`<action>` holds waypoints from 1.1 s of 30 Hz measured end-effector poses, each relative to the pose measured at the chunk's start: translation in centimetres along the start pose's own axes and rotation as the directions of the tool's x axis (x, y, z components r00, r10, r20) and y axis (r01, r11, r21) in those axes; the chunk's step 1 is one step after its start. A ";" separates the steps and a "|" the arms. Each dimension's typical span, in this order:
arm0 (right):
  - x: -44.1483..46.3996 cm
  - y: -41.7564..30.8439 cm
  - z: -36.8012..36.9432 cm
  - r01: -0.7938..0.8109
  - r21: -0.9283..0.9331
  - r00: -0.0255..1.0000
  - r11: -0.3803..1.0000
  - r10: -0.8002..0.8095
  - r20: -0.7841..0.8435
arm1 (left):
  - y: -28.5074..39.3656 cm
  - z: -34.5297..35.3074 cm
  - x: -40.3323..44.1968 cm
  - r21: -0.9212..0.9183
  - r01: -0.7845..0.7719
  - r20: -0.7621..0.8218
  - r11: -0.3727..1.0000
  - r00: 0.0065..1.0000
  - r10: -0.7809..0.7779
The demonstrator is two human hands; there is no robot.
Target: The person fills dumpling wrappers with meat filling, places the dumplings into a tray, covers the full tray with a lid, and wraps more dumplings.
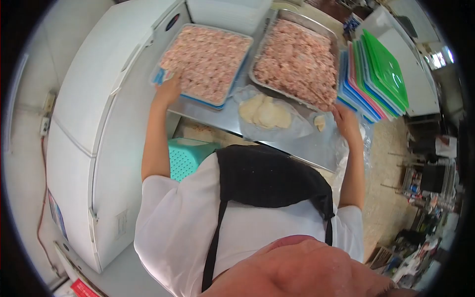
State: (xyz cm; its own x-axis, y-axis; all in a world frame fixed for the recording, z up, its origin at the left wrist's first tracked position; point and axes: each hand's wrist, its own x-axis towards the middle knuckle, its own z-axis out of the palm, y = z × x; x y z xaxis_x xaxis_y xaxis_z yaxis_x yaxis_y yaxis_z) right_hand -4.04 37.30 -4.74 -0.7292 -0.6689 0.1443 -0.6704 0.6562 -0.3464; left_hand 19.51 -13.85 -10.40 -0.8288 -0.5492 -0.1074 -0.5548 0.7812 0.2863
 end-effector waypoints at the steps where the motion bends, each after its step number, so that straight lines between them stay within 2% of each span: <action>1: 0.2 0.9 -1.4 0.006 -0.111 0.999 0.994 -0.001 0.040 | 1.7 -1.3 -1.2 0.050 0.029 -0.023 0.998 0.999 -0.028; 2: 0.7 1.2 -3.2 0.020 -0.218 0.996 0.976 -0.001 0.085 | 3.1 -1.7 -1.9 0.099 0.063 -0.048 0.993 0.997 -0.059; 3: 1.1 1.6 -4.7 0.044 -0.320 0.991 0.946 -0.001 0.133 | 4.1 -1.3 -2.1 0.118 0.032 -0.142 0.993 0.990 -0.015; 5: 2.0 2.0 -7.1 0.109 -0.365 0.985 0.925 -0.049 0.168 | 5.8 -0.2 -2.6 0.157 -0.014 -0.325 0.987 0.943 0.065; 6: 2.4 2.5 -7.5 0.145 -0.385 0.979 0.912 -0.076 0.189 | 7.4 -0.1 -3.0 0.032 -0.151 -0.346 0.988 0.926 0.153; 8: 3.5 4.0 -6.7 0.220 -0.480 0.975 0.849 -0.178 0.132 | 12.4 0.0 -3.9 -0.206 -0.410 -0.419 0.888 0.857 0.299; 10: 3.3 6.1 -5.4 0.270 -0.531 0.961 0.803 -0.257 0.100 | 17.0 1.7 -4.7 -0.217 -0.548 -0.413 0.808 0.802 0.432; 12: 2.5 8.1 -4.1 0.303 -0.538 0.948 0.787 -0.309 0.081 | 19.5 5.1 -5.2 -0.403 -0.508 -0.205 0.761 0.861 0.466; 14: 1.6 8.3 -4.1 0.334 -0.550 0.942 0.765 -0.295 0.161 | 21.2 8.7 -5.4 -0.360 -0.602 -0.178 0.713 0.794 0.581; 17: 0.3 5.9 -3.6 0.292 -0.534 0.952 0.794 -0.188 0.241 | 22.7 10.5 -6.3 -0.270 -0.566 -0.022 0.779 0.813 0.582; 18: 0.1 5.0 -3.4 0.263 -0.526 0.955 0.809 -0.140 0.261 | 22.8 11.1 -6.3 -0.274 -0.562 -0.059 0.780 0.820 0.570; 20: -0.4 5.2 -1.6 0.236 -0.437 0.967 0.868 -0.166 0.192 | 22.7 11.9 -6.5 -0.283 -0.551 -0.140 0.785 0.833 0.535; 23: -0.5 4.4 -0.5 0.163 -0.332 0.981 0.929 -0.118 0.153 | 22.2 11.6 -5.8 -0.375 -0.544 -0.114 0.750 0.830 0.545; 25: -0.5 4.6 0.0 0.126 -0.292 0.991 0.948 -0.105 0.087 | 21.8 11.1 -5.5 -0.480 -0.452 -0.071 0.752 0.874 0.480; 26: -0.1 4.8 -0.2 0.146 -0.318 0.989 0.937 -0.134 0.061 | 21.6 10.9 -5.3 -0.530 -0.404 -0.047 0.746 0.892 0.450; 29: 1.4 5.0 -1.0 0.224 -0.375 0.971 0.900 -0.241 0.003 | 21.5 10.1 -4.8 -0.575 -0.390 -0.147 0.719 0.914 0.377; 31: 2.5 5.2 -1.0 0.315 -0.388 0.936 0.866 -0.350 -0.021 | 21.6 8.8 -4.0 -0.740 -0.288 -0.102 0.608 0.941 0.322; 32: 2.4 5.1 -0.8 0.320 -0.394 0.937 0.862 -0.349 -0.001 | 21.5 8.5 -3.6 -0.810 -0.231 -0.075 0.539 0.952 0.296; 33: 2.4 4.9 -0.7 0.328 -0.401 0.936 0.856 -0.350 0.018 | 21.3 8.8 -3.1 -0.918 -0.114 -0.012 0.381 0.966 0.260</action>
State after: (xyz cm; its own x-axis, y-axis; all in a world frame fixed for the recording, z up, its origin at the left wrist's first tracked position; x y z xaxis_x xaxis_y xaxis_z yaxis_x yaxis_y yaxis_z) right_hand -9.14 39.18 -5.43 -0.4455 -0.8626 0.2399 -0.8676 0.4821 0.1222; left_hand 9.63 7.14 -12.30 -0.9435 -0.3309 -0.0183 -0.0500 0.0876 0.9949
